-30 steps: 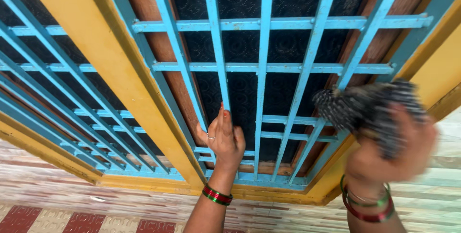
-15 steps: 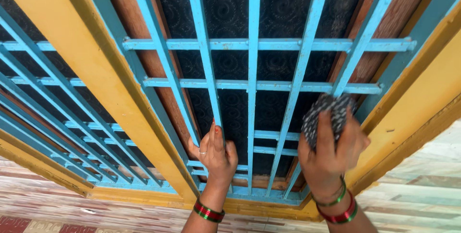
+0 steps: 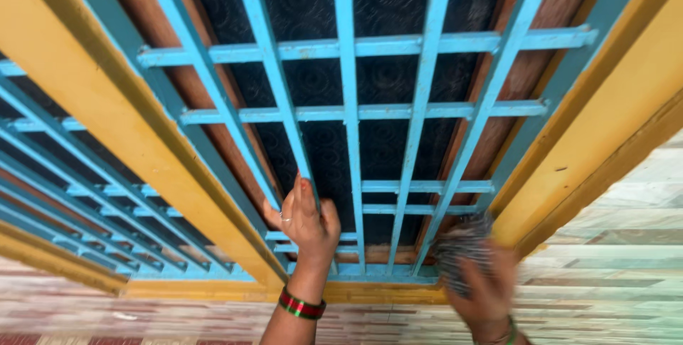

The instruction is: The person cleans a blue window grill with a patterned cloth, using one hand to steady the grill while the other hand wipes the individual bars.

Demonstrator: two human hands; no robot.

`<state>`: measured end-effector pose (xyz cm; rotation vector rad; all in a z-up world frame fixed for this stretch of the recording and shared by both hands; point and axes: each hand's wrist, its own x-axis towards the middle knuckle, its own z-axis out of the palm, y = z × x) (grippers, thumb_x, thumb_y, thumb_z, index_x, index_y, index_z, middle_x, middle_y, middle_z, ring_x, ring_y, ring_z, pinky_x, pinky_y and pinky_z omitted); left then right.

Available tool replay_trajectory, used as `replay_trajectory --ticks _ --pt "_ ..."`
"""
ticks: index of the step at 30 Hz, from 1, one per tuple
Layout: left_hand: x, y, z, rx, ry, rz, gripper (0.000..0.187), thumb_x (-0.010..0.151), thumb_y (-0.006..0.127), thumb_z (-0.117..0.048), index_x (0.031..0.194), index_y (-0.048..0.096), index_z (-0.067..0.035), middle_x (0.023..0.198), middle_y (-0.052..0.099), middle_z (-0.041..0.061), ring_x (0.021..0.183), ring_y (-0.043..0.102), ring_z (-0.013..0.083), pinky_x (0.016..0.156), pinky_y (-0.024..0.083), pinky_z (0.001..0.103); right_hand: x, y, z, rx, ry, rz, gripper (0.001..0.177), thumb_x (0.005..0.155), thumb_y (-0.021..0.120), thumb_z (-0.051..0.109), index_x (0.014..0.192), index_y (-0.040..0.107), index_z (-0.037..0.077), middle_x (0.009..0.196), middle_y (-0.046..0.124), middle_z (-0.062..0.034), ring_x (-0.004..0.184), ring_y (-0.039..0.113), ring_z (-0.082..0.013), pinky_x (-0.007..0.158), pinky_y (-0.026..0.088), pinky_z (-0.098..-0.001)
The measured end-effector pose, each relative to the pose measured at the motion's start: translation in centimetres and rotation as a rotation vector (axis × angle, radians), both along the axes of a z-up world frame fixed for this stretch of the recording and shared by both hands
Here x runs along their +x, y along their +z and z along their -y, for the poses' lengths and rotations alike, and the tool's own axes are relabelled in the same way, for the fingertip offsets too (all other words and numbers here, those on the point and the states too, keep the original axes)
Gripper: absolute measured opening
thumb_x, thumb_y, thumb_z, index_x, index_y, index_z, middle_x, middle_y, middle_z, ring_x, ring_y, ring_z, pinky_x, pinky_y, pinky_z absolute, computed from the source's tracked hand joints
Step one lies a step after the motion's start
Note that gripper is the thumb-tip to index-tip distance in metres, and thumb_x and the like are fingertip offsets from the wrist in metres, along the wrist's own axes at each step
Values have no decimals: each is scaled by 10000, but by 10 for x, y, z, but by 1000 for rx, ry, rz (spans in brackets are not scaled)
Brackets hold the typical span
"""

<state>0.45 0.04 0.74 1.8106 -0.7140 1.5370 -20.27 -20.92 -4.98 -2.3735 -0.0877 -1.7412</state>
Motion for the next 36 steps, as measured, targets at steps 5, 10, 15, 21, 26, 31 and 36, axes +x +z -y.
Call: replay_trajectory --ticks 5,10,15,21,26,31,36 --pt "-5 -4 -2 20 -27 -47 829 901 633 47 1627 270 -124 1436 624 151 1136 648 215 1212 182 527 44 73 2 -7 -172 196 499 868 834 214 1251 607 -11 1363 507 -200 1279 490 -365 1080 432 -516" --pt "-2 -7 0 8 -28 -28 837 896 630 53 1630 276 -136 1442 630 156 1136 655 209 1188 192 498 50 -36 -4 -211 -146 -33 405 800 745 196 1184 743 70 1204 564 -174 1093 519 -331 915 426 -491" --pt "-3 -5 -2 8 -41 -34 828 892 627 36 1625 280 -136 1417 631 155 1139 660 213 1180 180 526 19 -128 -20 -165 -2 -521 391 697 747 72 1086 771 89 1060 626 -113 987 603 -297 739 476 -472" --pt "-1 -11 1 4 -33 -45 809 914 624 40 1624 279 -135 1448 613 161 1190 646 220 1206 167 557 8 -26 -17 -82 -25 -153 479 647 739 59 1126 725 45 1175 585 -182 1067 587 -377 838 520 -494" --pt "1 -17 -1 32 17 -29 731 908 624 1 1583 373 -122 1558 469 181 1421 482 323 1174 213 621 40 -37 -20 -131 -155 -123 457 657 785 103 1106 727 45 1220 570 -232 1063 563 -439 877 506 -534" --pt "2 -16 2 61 51 -35 663 951 622 -4 1569 403 -103 1634 398 115 1525 359 300 1136 270 608 12 -108 -36 10 1 -606 474 644 784 82 1117 799 90 1125 622 -138 989 609 -355 840 549 -472" --pt "-1 -15 1 75 65 -14 656 976 608 5 1585 394 -114 1686 317 82 1557 305 299 1125 283 615 11 -28 -37 4 33 -114 441 692 737 165 1128 701 117 1226 576 -163 1120 580 -388 942 518 -525"
